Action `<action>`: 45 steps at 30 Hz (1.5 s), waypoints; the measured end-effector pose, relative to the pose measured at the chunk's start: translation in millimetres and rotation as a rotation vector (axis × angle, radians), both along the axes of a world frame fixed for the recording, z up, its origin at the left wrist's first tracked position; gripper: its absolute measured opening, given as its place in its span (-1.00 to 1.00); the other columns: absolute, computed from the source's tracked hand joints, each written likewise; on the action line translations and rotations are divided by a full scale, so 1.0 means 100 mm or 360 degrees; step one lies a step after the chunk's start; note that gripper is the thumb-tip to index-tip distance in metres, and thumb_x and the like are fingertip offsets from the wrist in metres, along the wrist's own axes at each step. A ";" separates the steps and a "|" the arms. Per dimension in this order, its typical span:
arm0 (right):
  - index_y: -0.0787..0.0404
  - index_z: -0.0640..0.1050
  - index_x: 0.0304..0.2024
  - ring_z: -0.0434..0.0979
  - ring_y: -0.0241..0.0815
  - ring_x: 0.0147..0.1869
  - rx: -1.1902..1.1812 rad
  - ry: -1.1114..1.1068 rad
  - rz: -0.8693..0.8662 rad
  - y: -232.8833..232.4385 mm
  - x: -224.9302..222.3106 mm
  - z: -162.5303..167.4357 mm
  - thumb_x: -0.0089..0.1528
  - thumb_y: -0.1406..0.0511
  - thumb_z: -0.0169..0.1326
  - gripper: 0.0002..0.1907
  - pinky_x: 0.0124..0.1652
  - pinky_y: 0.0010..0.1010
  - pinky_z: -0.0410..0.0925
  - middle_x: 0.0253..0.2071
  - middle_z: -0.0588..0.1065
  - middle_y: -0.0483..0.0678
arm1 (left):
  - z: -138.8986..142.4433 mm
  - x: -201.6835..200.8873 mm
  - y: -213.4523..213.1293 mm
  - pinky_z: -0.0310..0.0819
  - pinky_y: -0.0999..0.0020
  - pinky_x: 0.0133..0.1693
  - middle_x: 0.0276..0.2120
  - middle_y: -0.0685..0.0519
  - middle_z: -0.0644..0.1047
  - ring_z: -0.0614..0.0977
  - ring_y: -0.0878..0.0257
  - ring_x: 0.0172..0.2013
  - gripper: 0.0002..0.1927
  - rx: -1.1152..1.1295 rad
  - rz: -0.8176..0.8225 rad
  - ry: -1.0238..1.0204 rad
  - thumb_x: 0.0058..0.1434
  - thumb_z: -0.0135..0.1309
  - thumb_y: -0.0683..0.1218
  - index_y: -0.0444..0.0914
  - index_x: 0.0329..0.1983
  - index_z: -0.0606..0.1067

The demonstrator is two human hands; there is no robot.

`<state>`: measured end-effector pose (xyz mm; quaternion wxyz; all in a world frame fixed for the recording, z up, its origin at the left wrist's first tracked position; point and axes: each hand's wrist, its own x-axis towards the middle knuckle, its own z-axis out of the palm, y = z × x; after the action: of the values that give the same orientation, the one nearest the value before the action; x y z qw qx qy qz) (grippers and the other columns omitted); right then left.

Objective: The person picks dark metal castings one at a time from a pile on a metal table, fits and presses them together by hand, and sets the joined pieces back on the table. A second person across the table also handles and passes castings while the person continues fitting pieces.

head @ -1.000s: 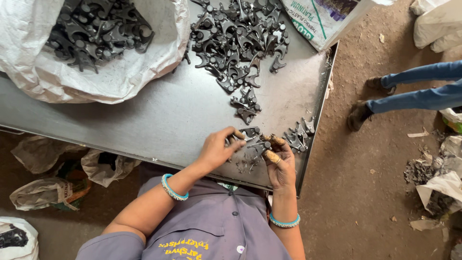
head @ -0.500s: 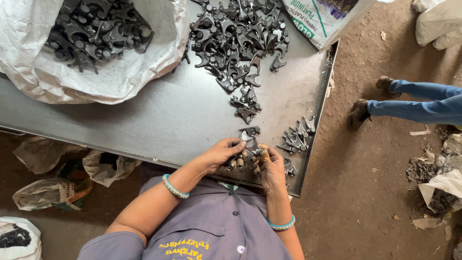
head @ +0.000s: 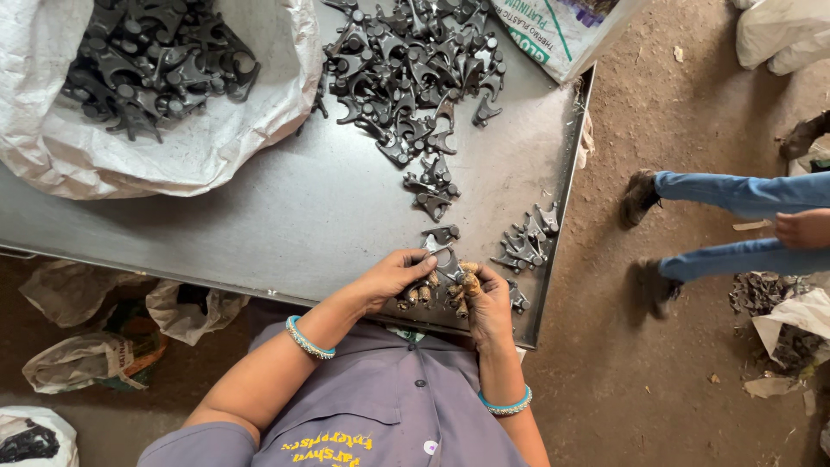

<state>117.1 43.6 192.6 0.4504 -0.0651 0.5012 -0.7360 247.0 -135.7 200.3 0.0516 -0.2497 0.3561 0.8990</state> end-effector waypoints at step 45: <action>0.28 0.63 -0.30 0.42 -0.39 -0.51 0.1200 0.1222 0.0310 -0.20 0.74 1.86 0.06 0.12 0.42 -0.61 -0.48 -0.48 0.29 -0.56 0.56 -0.06 | 1.34 1.05 0.30 0.54 0.23 -0.39 -0.46 -0.01 0.60 0.66 0.10 -0.47 -0.62 -0.2088 0.0342 0.0307 0.20 0.28 0.06 -0.27 -0.08 0.51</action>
<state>191.5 23.4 378.9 0.2933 -0.2093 0.8503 -0.3836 352.3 -105.5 334.5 -0.2326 -0.1819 0.8050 0.5146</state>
